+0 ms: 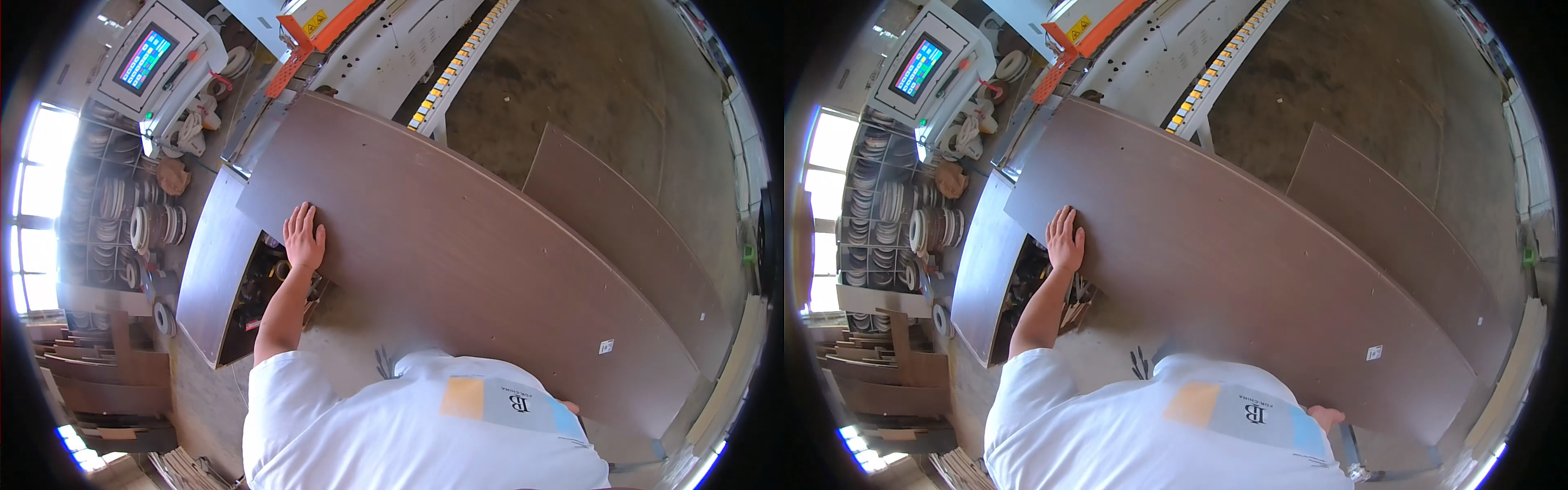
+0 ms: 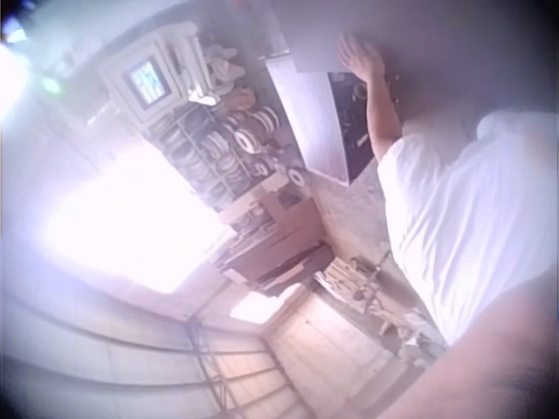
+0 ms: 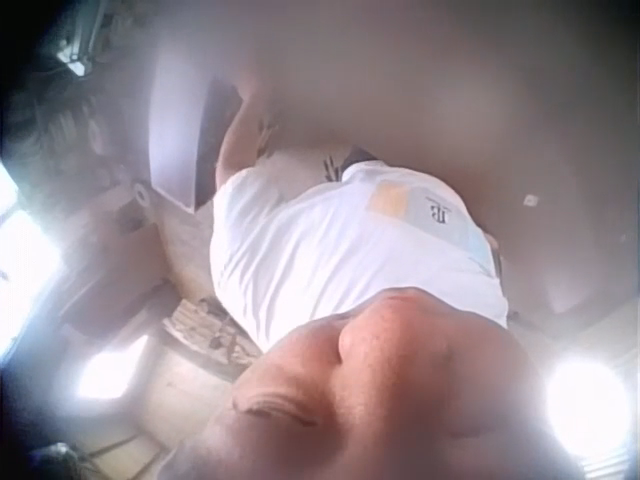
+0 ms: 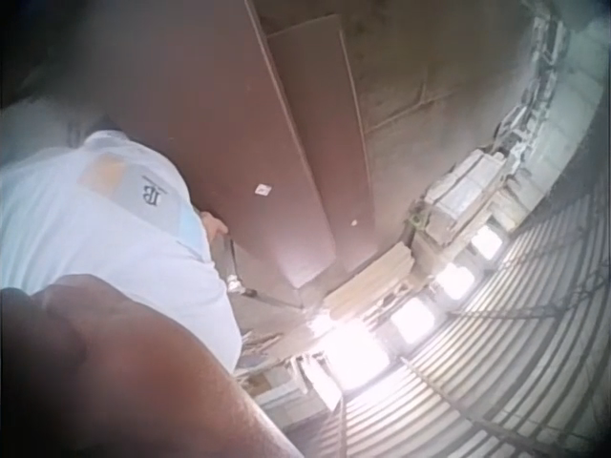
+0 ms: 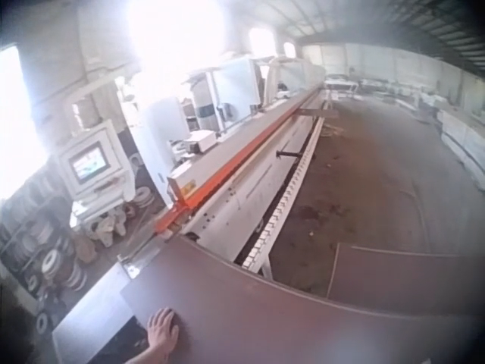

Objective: The person picks up wooden panels from a stack and feeds them into an industrial machine. They use a handheld scraper to clean the edges of the panels and interact with the machine using a touch screen.

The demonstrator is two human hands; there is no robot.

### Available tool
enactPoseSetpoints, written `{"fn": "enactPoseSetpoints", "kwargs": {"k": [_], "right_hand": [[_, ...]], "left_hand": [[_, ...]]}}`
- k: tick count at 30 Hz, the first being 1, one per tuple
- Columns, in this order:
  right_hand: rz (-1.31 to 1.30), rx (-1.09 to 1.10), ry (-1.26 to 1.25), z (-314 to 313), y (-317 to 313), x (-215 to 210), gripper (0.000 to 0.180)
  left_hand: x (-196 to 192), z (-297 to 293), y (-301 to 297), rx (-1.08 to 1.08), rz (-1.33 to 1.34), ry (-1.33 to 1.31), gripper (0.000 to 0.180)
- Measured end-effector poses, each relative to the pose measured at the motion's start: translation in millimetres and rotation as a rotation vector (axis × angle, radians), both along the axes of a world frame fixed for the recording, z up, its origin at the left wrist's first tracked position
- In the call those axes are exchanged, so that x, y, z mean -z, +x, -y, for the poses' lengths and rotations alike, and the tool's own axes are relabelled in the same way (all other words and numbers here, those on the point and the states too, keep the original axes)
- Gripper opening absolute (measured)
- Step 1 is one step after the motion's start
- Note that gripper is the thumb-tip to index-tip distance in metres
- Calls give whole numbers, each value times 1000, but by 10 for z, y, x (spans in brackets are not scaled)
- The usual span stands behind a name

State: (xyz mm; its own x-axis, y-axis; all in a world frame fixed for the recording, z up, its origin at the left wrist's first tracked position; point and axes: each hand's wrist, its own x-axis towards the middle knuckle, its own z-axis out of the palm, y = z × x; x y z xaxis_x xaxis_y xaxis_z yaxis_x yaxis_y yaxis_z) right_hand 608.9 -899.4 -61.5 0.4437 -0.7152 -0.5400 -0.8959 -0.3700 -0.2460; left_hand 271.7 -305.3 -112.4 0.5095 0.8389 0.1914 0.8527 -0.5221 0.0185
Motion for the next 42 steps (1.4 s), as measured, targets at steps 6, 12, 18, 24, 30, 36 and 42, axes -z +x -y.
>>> {"fn": "enactPoseSetpoints", "kwargs": {"k": [6, 12, 18, 24, 30, 36, 42], "right_hand": [[-41, -31, -115, 30, 103, 80, 58], [-168, -638, -372, 86, -37, 208, 57], [3, -699, -26, 209, 297, 493, 69], [151, -695, 544, 282, 522, 923, 89], [72, -709, 691, 553, 752, 1216, 108], [-133, -746, 203, -907, 533, 115, 105], [96, -8, 635, -1076, 1220, 445, 72]], "left_hand": [[143, -311, -121, -122, 23, -1, 50], [34, -679, 12, -354, -14, -74, 53], [145, -1277, 60, -431, 22, -96, 57], [98, -1617, 53, -435, 67, -104, 57], [80, -1724, 184, -441, 73, -128, 57], [151, -1874, 492, -411, 89, -86, 56], [121, -2103, 899, -406, 116, -140, 57]]}}
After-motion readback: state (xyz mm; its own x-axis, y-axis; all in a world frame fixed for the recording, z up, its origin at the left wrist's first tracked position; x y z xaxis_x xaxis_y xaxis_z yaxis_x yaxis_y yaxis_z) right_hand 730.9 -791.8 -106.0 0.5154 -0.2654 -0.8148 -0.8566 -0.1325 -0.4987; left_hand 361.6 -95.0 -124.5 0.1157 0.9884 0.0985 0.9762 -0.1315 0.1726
